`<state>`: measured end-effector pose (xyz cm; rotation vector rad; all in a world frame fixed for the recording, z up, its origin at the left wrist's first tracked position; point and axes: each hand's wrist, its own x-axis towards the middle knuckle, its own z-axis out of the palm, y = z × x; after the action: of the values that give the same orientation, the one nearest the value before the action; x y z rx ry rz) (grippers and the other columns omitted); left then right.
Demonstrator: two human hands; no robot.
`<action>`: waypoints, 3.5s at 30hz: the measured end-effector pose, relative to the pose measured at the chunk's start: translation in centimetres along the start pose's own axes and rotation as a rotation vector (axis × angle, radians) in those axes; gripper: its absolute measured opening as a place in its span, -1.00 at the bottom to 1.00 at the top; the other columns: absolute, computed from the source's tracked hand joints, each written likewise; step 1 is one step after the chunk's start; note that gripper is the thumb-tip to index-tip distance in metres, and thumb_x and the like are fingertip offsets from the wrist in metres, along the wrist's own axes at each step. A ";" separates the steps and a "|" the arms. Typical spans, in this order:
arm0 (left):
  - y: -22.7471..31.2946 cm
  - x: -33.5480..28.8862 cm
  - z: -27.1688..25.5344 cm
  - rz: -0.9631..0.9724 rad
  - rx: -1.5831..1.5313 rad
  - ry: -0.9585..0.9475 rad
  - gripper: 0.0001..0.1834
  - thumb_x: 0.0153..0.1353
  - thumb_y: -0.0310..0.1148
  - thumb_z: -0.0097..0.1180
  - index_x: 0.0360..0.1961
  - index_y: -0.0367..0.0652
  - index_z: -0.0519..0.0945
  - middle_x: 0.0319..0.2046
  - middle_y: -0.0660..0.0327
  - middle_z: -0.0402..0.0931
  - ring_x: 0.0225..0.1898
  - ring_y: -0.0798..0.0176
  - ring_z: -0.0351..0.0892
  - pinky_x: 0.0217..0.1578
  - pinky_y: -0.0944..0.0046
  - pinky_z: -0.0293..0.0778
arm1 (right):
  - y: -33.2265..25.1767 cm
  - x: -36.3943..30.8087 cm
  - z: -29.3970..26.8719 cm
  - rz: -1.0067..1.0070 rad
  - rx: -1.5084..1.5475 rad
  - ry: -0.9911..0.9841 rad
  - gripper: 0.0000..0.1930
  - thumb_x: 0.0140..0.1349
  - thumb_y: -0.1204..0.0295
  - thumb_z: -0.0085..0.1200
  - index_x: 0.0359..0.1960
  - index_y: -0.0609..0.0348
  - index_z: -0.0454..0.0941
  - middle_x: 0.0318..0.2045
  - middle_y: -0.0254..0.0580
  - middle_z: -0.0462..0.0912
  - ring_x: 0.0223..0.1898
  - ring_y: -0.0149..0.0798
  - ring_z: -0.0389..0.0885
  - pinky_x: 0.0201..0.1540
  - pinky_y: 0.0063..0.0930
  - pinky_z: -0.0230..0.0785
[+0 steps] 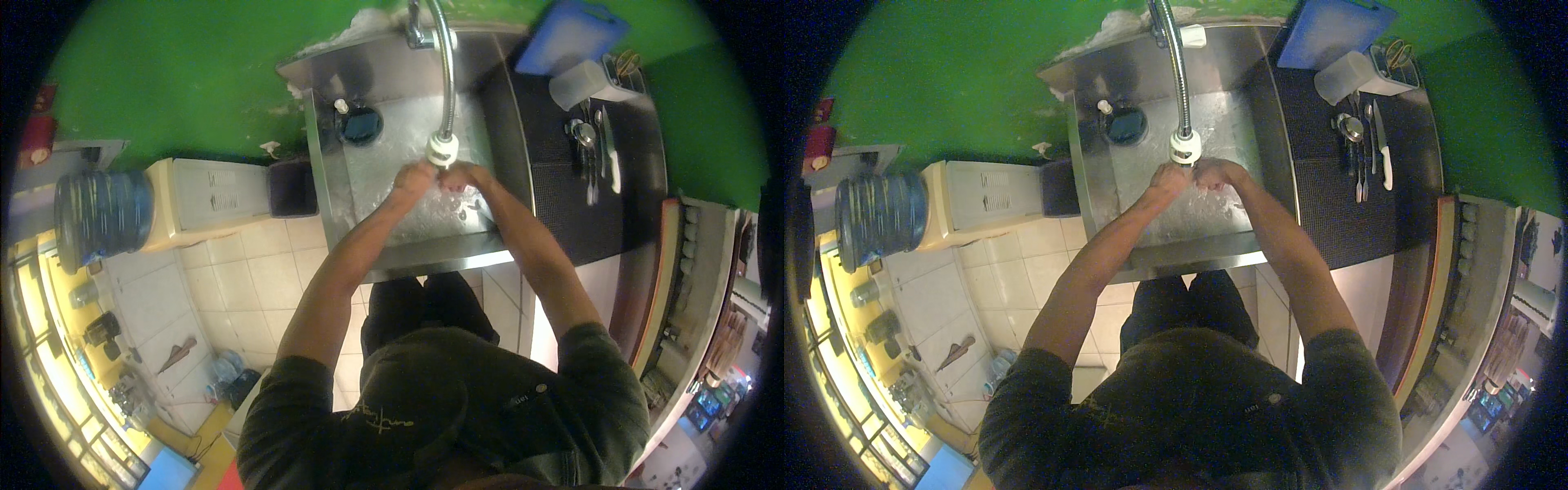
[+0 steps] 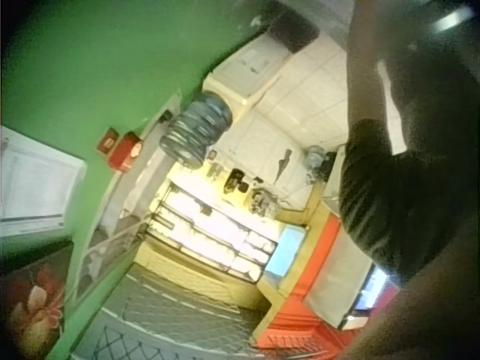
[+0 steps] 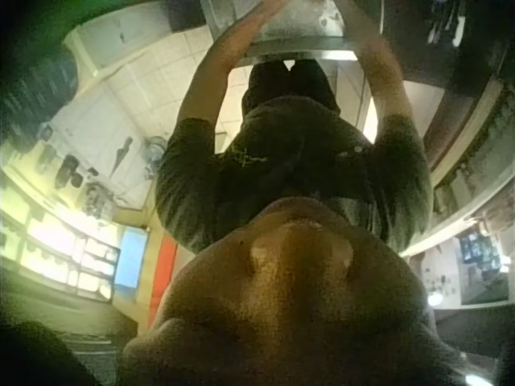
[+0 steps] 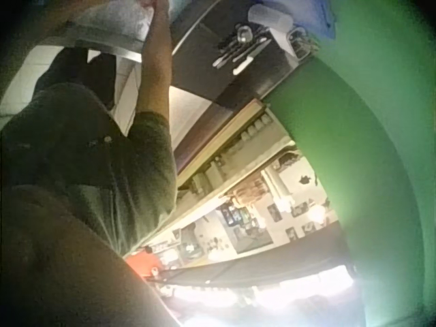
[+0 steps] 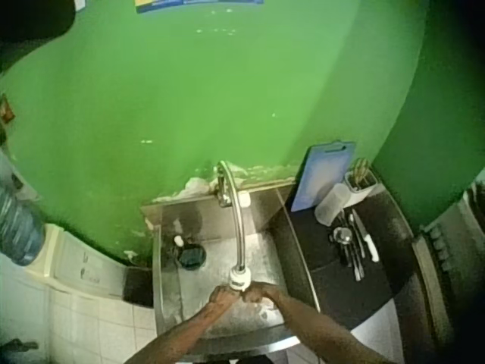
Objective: The person scrubs a stainless steel sink with a yellow sponge under running water, rinses the sponge, and wipes the sink basin and faucet. Then the person dries their hands with a yellow cloth and mops the tiled floor with a mop.
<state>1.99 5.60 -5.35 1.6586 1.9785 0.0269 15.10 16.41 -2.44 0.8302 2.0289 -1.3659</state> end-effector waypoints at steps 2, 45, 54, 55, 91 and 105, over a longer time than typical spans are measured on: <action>-1.3 1.1 2.9 0.017 -0.096 0.022 -0.72 0.32 -0.28 0.12 -0.12 -0.26 0.68 -0.16 -0.08 0.70 -0.06 -0.12 0.72 -0.04 -0.04 0.62 | 1.1 -0.4 0.6 -0.058 0.255 0.048 -0.42 -0.03 0.39 0.25 0.10 0.33 0.47 -0.27 0.00 0.69 -0.37 -0.14 0.69 -0.40 -0.26 0.54; -4.6 -5.1 7.7 -0.350 -0.392 0.021 -0.49 0.26 -0.28 0.17 0.16 -0.37 0.48 0.01 -0.32 0.58 0.09 -0.30 0.59 0.12 -0.15 0.51 | -5.3 6.7 4.2 -0.193 -0.521 0.626 -0.69 0.44 0.23 -0.02 0.00 0.15 0.64 -0.18 0.06 0.70 -0.02 0.04 0.68 0.08 -0.01 0.48; 0.3 2.7 6.4 0.069 0.113 -0.133 -0.64 0.23 -0.39 0.17 0.05 -0.27 0.54 -0.11 -0.18 0.63 -0.06 -0.14 0.68 -0.04 -0.05 0.61 | -7.4 -2.8 3.2 -0.218 0.225 0.210 -0.55 0.41 0.13 -0.07 0.05 0.24 0.66 0.16 0.10 0.58 0.31 0.00 0.45 0.39 -0.18 0.23; 0.9 3.6 6.7 0.039 0.119 -0.140 -0.64 0.23 -0.41 0.17 0.05 -0.26 0.54 -0.10 -0.17 0.63 -0.05 -0.12 0.67 -0.05 -0.04 0.61 | -7.6 -3.4 3.2 -0.290 0.157 0.259 -0.54 0.42 0.11 -0.08 0.03 0.21 0.67 0.11 0.07 0.62 0.25 0.01 0.50 0.36 -0.18 0.27; -0.5 -1.0 -0.5 -0.101 -0.123 0.024 -0.69 0.31 -0.24 0.07 -0.20 -0.26 0.70 -0.32 -0.10 0.71 -0.29 -0.12 0.75 -0.26 -0.11 0.62 | 2.2 2.4 2.1 -0.340 -0.010 0.274 -0.84 0.04 0.46 0.14 -0.38 0.30 0.62 -0.52 0.02 0.65 -0.52 -0.08 0.60 -0.47 -0.16 0.43; 2.6 0.2 5.8 -0.478 -2.240 -0.013 -0.50 0.24 0.17 0.15 -0.21 -0.11 0.56 -0.45 0.18 0.50 -0.47 0.20 0.43 -0.46 0.18 0.37 | 5.3 4.4 15.4 -0.384 0.740 0.881 -0.04 0.10 0.57 0.37 0.45 0.07 -0.05 0.21 -0.01 0.34 0.16 -0.10 0.47 0.03 -0.23 0.54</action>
<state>6.81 4.53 -9.44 -0.2959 0.9265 1.3625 17.75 4.37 -13.87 1.6454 2.3804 -2.3372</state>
